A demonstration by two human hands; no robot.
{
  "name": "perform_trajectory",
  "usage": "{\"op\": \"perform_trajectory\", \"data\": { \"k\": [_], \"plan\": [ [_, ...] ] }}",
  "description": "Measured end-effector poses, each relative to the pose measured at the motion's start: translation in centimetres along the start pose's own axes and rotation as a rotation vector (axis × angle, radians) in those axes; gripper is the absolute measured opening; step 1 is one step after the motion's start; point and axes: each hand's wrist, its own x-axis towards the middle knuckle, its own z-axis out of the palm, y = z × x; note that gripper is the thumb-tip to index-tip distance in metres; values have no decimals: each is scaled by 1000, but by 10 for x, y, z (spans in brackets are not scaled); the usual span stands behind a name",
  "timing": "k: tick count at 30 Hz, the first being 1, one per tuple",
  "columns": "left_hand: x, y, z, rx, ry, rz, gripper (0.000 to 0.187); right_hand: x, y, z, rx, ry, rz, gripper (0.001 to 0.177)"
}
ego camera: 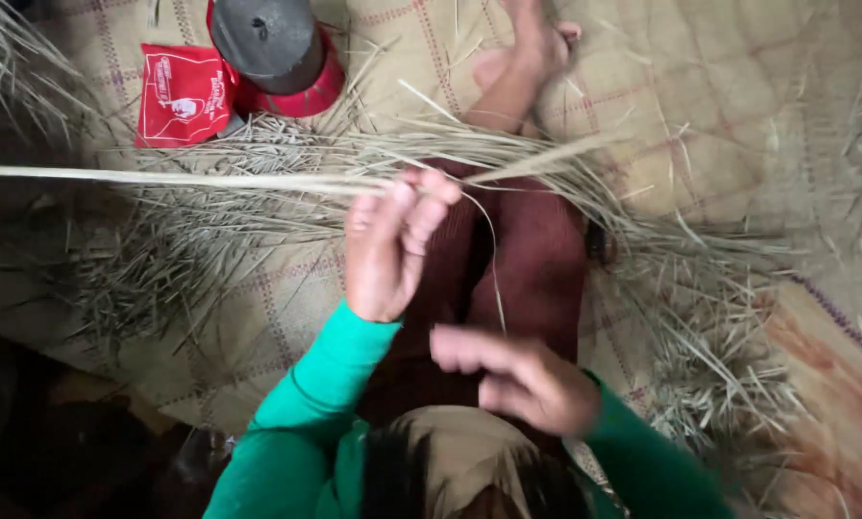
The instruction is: Trimming the ends of dried straw strands with scissors and sorting them into bundles while sitting on a floor mat.
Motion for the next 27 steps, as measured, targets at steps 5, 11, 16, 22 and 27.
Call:
{"op": "perform_trajectory", "data": {
  "k": [5,11,16,22,27],
  "plan": [
    [-20,-37,-23,374,-238,23,8,23,57,-4,271,425,-1,53],
    [-25,-63,-57,577,-197,-192,8,45,83,-9,746,618,281,44],
    [-26,-61,-70,692,-168,-347,16,46,118,-14,741,912,177,21],
    [-32,-63,-85,717,-137,-409,17,57,113,-2,748,1046,258,22],
    [-34,-70,-101,722,-148,-431,15,67,123,2,739,1147,231,21]
  ]
}}
